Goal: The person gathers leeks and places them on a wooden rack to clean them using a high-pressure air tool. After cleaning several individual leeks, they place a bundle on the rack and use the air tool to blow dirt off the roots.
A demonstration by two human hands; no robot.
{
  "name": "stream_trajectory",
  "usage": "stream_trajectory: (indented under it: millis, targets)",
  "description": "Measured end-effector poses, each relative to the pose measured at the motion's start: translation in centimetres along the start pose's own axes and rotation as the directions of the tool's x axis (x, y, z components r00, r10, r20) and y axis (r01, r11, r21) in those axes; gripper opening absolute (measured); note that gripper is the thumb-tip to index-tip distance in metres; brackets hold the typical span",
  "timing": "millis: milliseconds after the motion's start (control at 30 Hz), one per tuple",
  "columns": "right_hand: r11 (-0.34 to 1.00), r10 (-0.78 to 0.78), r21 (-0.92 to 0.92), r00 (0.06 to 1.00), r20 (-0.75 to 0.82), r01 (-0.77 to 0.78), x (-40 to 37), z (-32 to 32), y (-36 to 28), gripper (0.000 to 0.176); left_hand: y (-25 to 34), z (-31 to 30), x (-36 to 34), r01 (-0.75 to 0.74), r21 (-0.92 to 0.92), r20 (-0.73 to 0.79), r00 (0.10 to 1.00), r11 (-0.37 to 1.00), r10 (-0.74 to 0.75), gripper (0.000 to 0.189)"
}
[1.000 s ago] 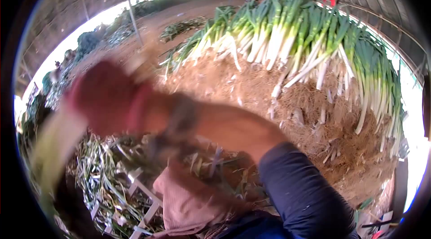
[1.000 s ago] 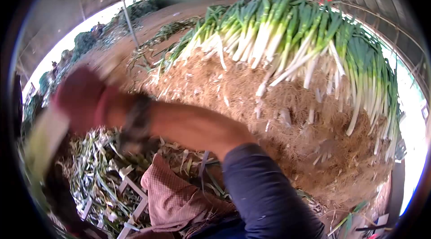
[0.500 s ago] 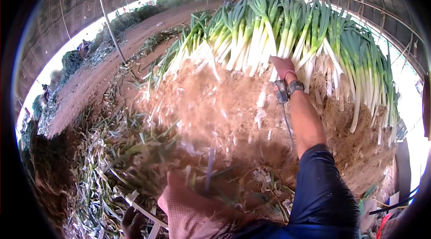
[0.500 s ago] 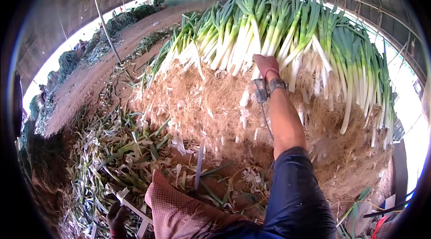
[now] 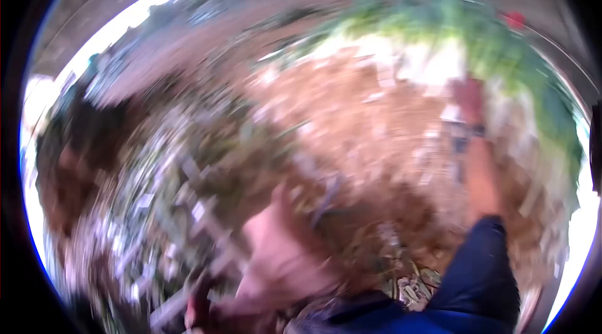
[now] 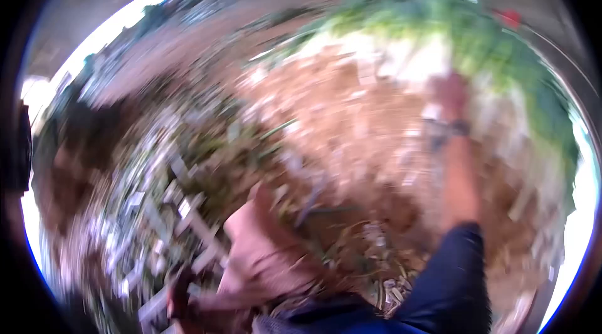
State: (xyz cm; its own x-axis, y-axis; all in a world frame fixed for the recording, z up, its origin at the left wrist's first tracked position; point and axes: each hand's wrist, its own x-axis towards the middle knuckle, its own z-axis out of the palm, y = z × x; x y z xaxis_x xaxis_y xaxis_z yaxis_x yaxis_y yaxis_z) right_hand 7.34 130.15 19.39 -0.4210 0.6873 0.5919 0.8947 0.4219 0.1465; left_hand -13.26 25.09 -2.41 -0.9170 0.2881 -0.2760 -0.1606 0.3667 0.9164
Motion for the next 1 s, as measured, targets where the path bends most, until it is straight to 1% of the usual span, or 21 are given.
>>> stream_trajectory:
  millis: [33, 67, 100, 167, 200, 233, 267, 333, 367, 400, 433, 467, 500, 533, 600, 633, 667, 700, 833, 900, 1000]
  targets:
    - [0.754, -0.159, 0.615, 0.973, -0.17, 0.231, 1.3, 4.4, 0.2, 0.046, 1.4, 1.4, -0.6, 0.1, -0.272, 0.012, 0.995, 0.957, -0.1, 0.027]
    - [0.139, -0.309, 0.912, 0.892, -0.33, 0.386, 0.8, 4.1, -1.9, 0.041, 7.7, 2.7, -3.8, 0.036, -0.259, 0.064, 0.998, 0.965, -0.02, 0.037]
    - [0.349, -0.347, 0.875, 0.914, -0.212, 0.335, 0.6, 3.7, -4.9, 0.038, 6.1, 1.7, -4.1, 0.048, -0.228, 0.027, 0.999, 0.972, -0.043, 0.043]
    - [0.719, -0.405, 0.629, 0.914, 0.033, 0.295, -4.3, -9.8, -18.0, 0.034, 5.2, 0.9, -5.6, 0.086, -0.182, -0.114, 0.988, 0.979, -0.108, 0.053]
    - [0.559, -0.482, 0.785, 0.875, 0.047, 0.266, -6.4, -9.7, -22.3, 0.034, 4.4, 1.3, -5.8, 0.028, -0.268, -0.221, 0.971, 0.963, -0.09, 0.057]
    - [0.401, -0.546, 0.894, 0.836, 0.057, 0.201, -7.7, -10.6, -26.6, 0.035, 4.3, 0.6, -6.6, 0.007, -0.351, -0.204, 0.975, 0.936, -0.084, 0.056]
    - [0.357, -0.588, 0.908, 0.808, 0.034, 0.221, -9.9, -12.5, -31.7, 0.035, 4.4, -0.2, -7.7, 0.008, -0.394, -0.222, 0.97, 0.919, -0.104, 0.056]
    - [0.351, -0.763, 0.885, 0.642, 0.08, 0.307, -18.8, -19.2, -40.9, 0.033, 5.1, -2.3, -10.4, -0.048, -0.52, -0.293, 0.948, 0.853, -0.125, 0.051]
    - [0.161, -0.81, 0.911, 0.578, -0.097, 0.379, -23.0, -20.6, -45.2, 0.028, 5.3, -3.6, -11.8, -0.058, -0.551, -0.336, 0.928, 0.832, -0.158, 0.049]
    - [0.095, -0.849, 0.919, 0.513, -0.127, 0.384, -27.6, -23.1, -48.9, 0.025, 4.4, -5.0, -13.0, -0.138, -0.58, -0.403, 0.905, 0.803, -0.135, 0.048]
    - [0.001, -0.91, 0.936, 0.388, -0.144, 0.351, -32.0, -25.7, -52.2, 0.024, 3.4, -6.5, -14.3, -0.22, -0.6, -0.465, 0.878, 0.769, -0.112, 0.047]
    - [-0.043, -0.934, 0.951, 0.325, -0.148, 0.307, -36.8, -28.1, -54.7, 0.026, 2.1, -8.1, -15.7, -0.226, -0.542, -0.531, 0.839, 0.81, -0.121, 0.043]
    - [-0.088, -0.972, 0.957, 0.186, -0.143, 0.276, -40.8, -31.1, -56.6, 0.029, 1.6, -9.5, -17.1, -0.224, -0.535, -0.581, 0.797, 0.815, -0.163, 0.044]
    - [-0.227, -0.951, 0.883, 0.104, -0.293, 0.41, -44.8, -31.1, -58.7, 0.034, 0.1, -10.9, -18.5, -0.215, -0.522, -0.635, 0.744, 0.825, -0.207, 0.045]
    - [-0.226, -0.971, 0.868, -0.174, -0.164, 0.442, -51.5, -34.7, -61.2, 0.042, -2.7, -13.5, -21.1, -0.176, -0.506, -0.701, 0.654, 0.844, -0.284, 0.048]
    - [-0.207, -0.962, 0.866, -0.254, -0.096, 0.455, -55.0, -34.4, -62.2, 0.045, -5.1, -14.7, -22.1, -0.113, -0.522, -0.713, 0.601, 0.845, -0.36, 0.05]
    - [-0.275, -0.943, 0.836, -0.302, -0.138, 0.475, -58.1, -34.2, -62.9, 0.05, -7.1, -15.8, -23.2, -0.078, -0.51, -0.735, 0.557, 0.857, -0.387, 0.053]
    - [-0.227, -0.924, 0.85, -0.382, -0.033, 0.476, -60.3, -36.9, -63.4, 0.058, -8.9, -16.7, -24.0, -0.042, -0.5, -0.753, 0.514, 0.865, -0.411, 0.055]
    - [-0.364, -0.885, 0.761, -0.453, -0.105, 0.536, -69.0, -37.1, -67.2, 0.071, -15.7, -20.5, -26.2, 0.1, -0.399, -0.837, 0.367, 0.911, -0.407, 0.062]
    - [-0.357, -0.866, 0.779, -0.496, -0.069, 0.516, -71.5, -38.9, -69.8, 0.073, -19.3, -23.1, -26.5, 0.292, -0.272, -0.891, 0.284, 0.917, -0.355, 0.066]
    - [-0.451, -0.84, 0.773, -0.504, -0.199, 0.446, -75.5, -39.9, -74.3, 0.071, -20.1, -27.8, -25.8, 0.382, -0.182, -0.9, 0.307, 0.906, -0.31, 0.064]
